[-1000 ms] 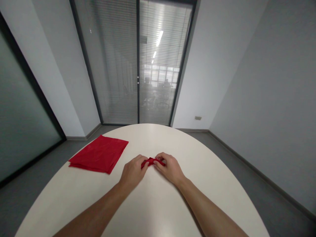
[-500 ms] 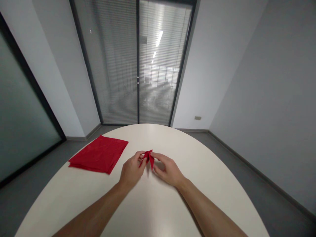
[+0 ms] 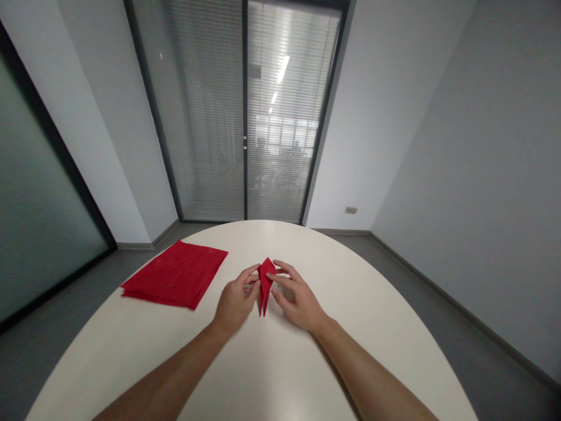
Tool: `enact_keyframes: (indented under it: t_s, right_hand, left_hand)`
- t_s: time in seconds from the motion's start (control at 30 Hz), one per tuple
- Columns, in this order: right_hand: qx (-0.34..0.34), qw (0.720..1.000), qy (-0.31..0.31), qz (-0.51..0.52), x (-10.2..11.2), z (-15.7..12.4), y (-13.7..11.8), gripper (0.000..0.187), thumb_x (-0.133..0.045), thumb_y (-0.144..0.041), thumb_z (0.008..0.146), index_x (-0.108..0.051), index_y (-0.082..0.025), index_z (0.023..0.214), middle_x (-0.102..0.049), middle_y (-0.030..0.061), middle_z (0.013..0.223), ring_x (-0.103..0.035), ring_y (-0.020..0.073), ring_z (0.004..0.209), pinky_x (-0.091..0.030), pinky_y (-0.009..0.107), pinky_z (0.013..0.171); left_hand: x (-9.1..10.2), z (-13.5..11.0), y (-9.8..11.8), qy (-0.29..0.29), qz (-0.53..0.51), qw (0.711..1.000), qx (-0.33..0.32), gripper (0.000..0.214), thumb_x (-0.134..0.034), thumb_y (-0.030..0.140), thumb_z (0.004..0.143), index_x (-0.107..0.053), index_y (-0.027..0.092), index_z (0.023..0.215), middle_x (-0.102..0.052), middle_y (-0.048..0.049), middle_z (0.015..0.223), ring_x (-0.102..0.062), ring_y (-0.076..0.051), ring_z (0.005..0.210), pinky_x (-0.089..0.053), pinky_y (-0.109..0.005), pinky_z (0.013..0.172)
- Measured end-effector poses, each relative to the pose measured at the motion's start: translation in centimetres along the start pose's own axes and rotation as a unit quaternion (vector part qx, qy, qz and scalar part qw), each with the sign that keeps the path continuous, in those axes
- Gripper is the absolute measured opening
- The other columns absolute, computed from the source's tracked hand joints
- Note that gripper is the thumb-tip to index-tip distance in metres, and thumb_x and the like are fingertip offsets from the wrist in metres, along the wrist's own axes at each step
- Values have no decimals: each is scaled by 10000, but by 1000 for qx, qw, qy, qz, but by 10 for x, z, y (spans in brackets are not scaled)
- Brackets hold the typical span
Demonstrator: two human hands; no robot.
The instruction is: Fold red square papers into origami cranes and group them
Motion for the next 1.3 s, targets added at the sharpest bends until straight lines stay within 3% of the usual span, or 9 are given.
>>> enact_keyframes:
  t_s: [0.17,0.37,0.63,0.83,1.0,1.3]
  right_hand:
    - [-35,996,36,69,2,3,-1,245,-638,-289,928,-665,-263,1171,-549,111,1406,-560,242,1252,-490,430,1022]
    - [-58,987,65,135,1,5,-3,173,-717,-311,870,-664,-239,1018,-587,112,1338,-597,242,1178,-532,386,916]
    - [-111,965,102,216,-2,6,0,131,-698,-346,875,-677,-223,915,-603,109,1288,-626,233,1128,-559,351,850]
    - [-172,932,113,297,-7,6,1,214,-730,-430,842,-712,-219,873,-613,119,1363,-629,263,1169,-557,382,887]
    - [-183,921,118,324,-9,6,1,258,-757,-463,815,-743,-214,880,-691,128,1260,-648,284,1152,-557,416,904]
    - [-153,916,126,348,-9,7,4,210,-765,-426,822,-768,-235,912,-714,97,1175,-677,234,1040,-523,404,976]
  left_hand:
    - [-3,-3,8,-22,-41,999,-12,320,-573,326,924,-602,194,1215,-761,-82,1099,-743,-202,966,-622,-308,792]
    - [-3,-6,16,-30,-4,999,-42,242,-615,341,920,-616,223,1132,-737,-50,1056,-739,-176,835,-618,-262,651]
    - [-5,-8,18,-40,51,989,-133,165,-556,289,963,-606,239,1112,-668,-40,1130,-694,-146,908,-596,-227,677]
    - [-5,-8,11,-23,37,994,-97,310,-587,283,945,-542,243,1248,-701,-48,1121,-716,-157,896,-610,-252,698]
    - [-4,-7,11,3,20,995,-99,480,-533,210,933,-444,220,1405,-694,-88,1161,-714,-156,889,-613,-255,695]
    - [-2,-6,15,5,19,998,-68,317,-496,224,953,-575,218,1260,-696,-72,1110,-697,-149,841,-592,-232,660]
Point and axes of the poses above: each hand's wrist, its own z-axis towards the middle knuckle, its own x-axis out of the back of the hand, y = z × x, the point moved 3 cm from there along z, towards the middle knuckle
